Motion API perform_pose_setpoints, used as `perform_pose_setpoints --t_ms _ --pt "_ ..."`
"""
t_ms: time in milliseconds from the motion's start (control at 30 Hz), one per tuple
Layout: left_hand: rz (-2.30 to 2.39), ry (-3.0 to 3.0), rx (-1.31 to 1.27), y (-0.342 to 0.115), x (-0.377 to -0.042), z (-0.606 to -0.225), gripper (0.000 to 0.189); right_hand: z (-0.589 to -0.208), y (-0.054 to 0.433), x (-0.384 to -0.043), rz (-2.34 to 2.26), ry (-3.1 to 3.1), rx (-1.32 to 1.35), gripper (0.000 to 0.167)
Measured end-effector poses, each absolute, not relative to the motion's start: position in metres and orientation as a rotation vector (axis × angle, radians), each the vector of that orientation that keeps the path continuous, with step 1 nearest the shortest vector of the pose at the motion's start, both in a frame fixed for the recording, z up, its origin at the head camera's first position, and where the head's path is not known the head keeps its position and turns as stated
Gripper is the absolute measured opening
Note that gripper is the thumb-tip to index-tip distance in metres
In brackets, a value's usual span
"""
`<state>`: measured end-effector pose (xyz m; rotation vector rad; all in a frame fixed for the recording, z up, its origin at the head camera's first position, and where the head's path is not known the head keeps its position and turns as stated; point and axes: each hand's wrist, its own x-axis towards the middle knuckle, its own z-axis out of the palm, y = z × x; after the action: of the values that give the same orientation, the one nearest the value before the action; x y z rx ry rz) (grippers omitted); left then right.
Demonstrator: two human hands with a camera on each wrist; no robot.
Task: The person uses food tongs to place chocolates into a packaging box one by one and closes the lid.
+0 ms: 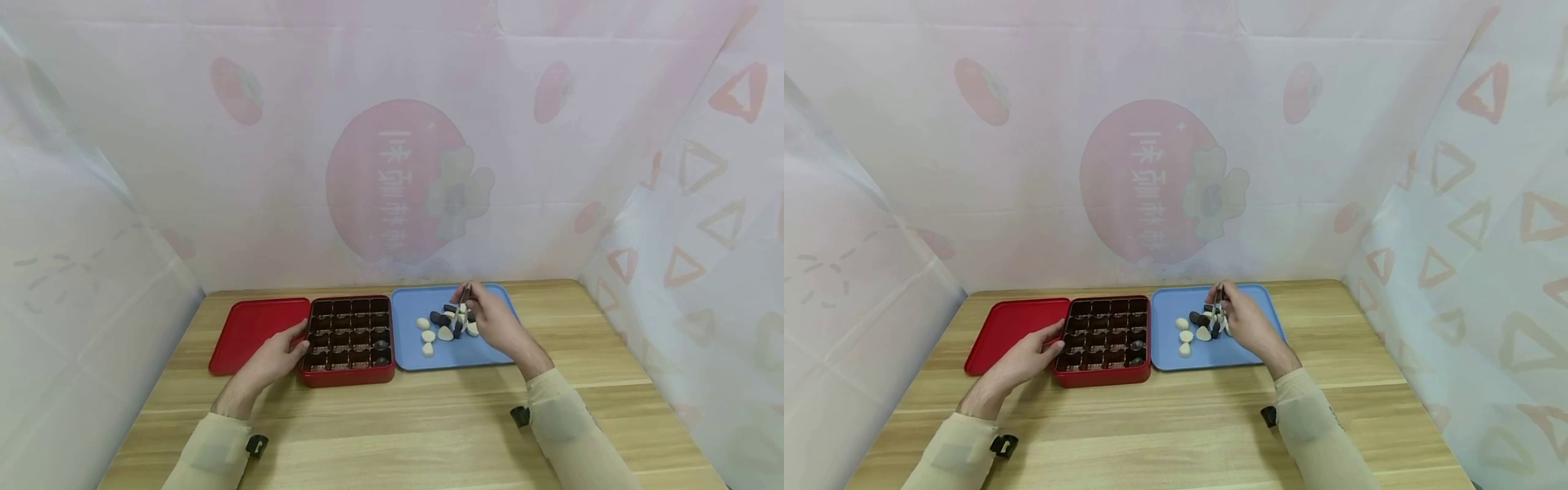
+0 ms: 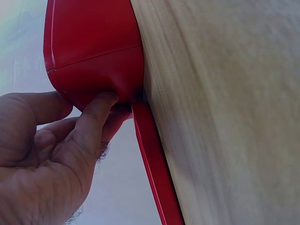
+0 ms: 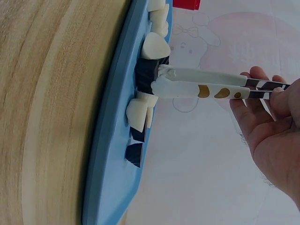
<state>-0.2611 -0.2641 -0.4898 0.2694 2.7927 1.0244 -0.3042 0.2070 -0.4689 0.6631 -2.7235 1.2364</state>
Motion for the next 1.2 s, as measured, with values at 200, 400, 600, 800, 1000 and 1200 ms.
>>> perform_pose_setpoints --t_ms 200,400,600,800,1000,1200 --pt "1.029 2.791 0.263 -0.265 -0.260 -0.489 0.065 -0.469 0.206 -0.303 1.250 -2.727 0.652 0.031" --pt "1.030 2.786 0.258 -0.265 -0.262 -0.491 0.065 -0.474 0.205 -0.305 1.241 -2.734 0.669 0.030" --pt "1.029 2.784 0.260 -0.264 -0.261 -0.490 0.065 -0.483 0.203 -0.308 1.220 -2.726 0.652 0.022" --pt "1.026 2.781 0.264 -0.264 -0.261 -0.490 0.065 -0.485 0.203 -0.310 1.225 -2.691 0.611 0.015" --pt "1.027 2.791 0.276 -0.264 -0.262 -0.491 0.064 -0.479 0.200 -0.308 1.219 -2.628 0.562 0.013" --pt "1.041 2.790 0.264 -0.265 -0.262 -0.492 0.064 -0.465 0.190 -0.302 1.179 -2.576 0.572 0.015"
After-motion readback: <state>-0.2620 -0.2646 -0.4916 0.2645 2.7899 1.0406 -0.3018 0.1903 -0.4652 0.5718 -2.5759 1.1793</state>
